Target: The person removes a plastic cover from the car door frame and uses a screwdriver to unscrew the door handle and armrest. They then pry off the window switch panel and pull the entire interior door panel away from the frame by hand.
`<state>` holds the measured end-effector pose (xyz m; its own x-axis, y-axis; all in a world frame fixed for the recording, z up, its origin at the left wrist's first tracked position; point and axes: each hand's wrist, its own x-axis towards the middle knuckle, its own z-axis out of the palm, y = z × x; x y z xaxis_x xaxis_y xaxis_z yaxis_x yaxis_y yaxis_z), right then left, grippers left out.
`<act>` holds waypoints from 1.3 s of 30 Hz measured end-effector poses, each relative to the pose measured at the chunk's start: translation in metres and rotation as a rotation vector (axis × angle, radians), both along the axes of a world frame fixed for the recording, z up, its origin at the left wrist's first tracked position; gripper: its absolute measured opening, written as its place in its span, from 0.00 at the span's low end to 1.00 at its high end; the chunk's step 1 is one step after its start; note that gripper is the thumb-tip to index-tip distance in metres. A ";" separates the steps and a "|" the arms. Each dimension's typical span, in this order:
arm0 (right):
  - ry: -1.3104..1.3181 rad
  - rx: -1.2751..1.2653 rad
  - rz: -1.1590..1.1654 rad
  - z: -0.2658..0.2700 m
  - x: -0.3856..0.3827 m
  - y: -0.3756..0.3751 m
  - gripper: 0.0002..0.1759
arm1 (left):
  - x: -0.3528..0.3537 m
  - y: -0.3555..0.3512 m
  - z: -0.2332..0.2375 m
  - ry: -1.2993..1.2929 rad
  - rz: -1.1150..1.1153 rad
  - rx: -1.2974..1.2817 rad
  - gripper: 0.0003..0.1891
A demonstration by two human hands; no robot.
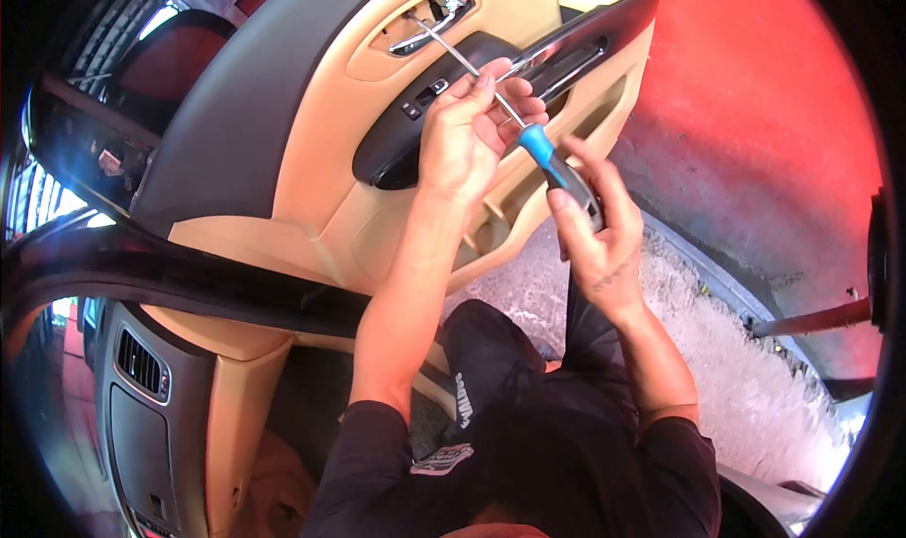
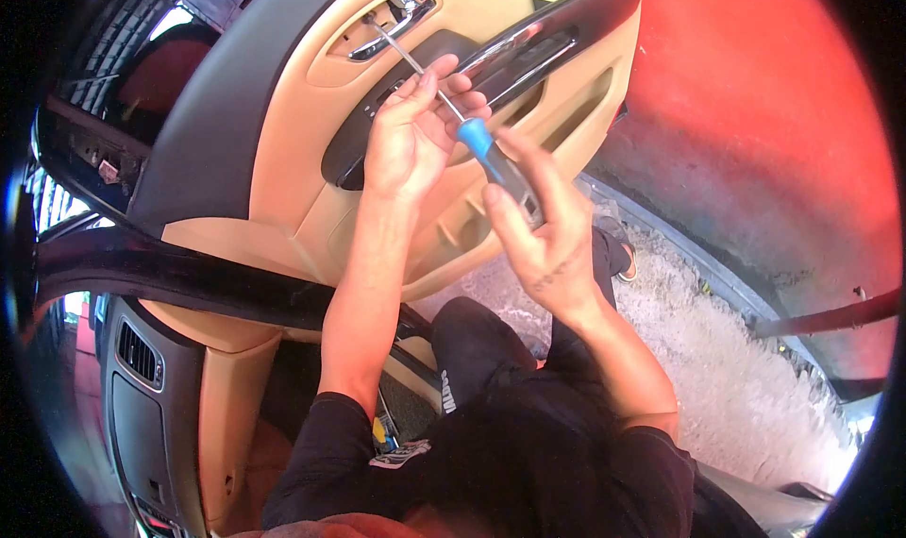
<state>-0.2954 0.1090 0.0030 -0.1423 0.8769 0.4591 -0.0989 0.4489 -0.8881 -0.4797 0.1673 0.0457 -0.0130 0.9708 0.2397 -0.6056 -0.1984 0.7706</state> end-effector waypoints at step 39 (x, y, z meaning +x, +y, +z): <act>-0.208 0.586 -0.268 -0.001 0.015 0.038 0.24 | -0.072 0.051 0.121 2.665 0.910 0.925 0.10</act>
<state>-0.2800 0.1475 0.0023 -0.0915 0.5091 0.8558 0.2292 0.8471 -0.4794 -0.5512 0.2187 0.1666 0.5818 0.7117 0.3937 0.6483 -0.1135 -0.7528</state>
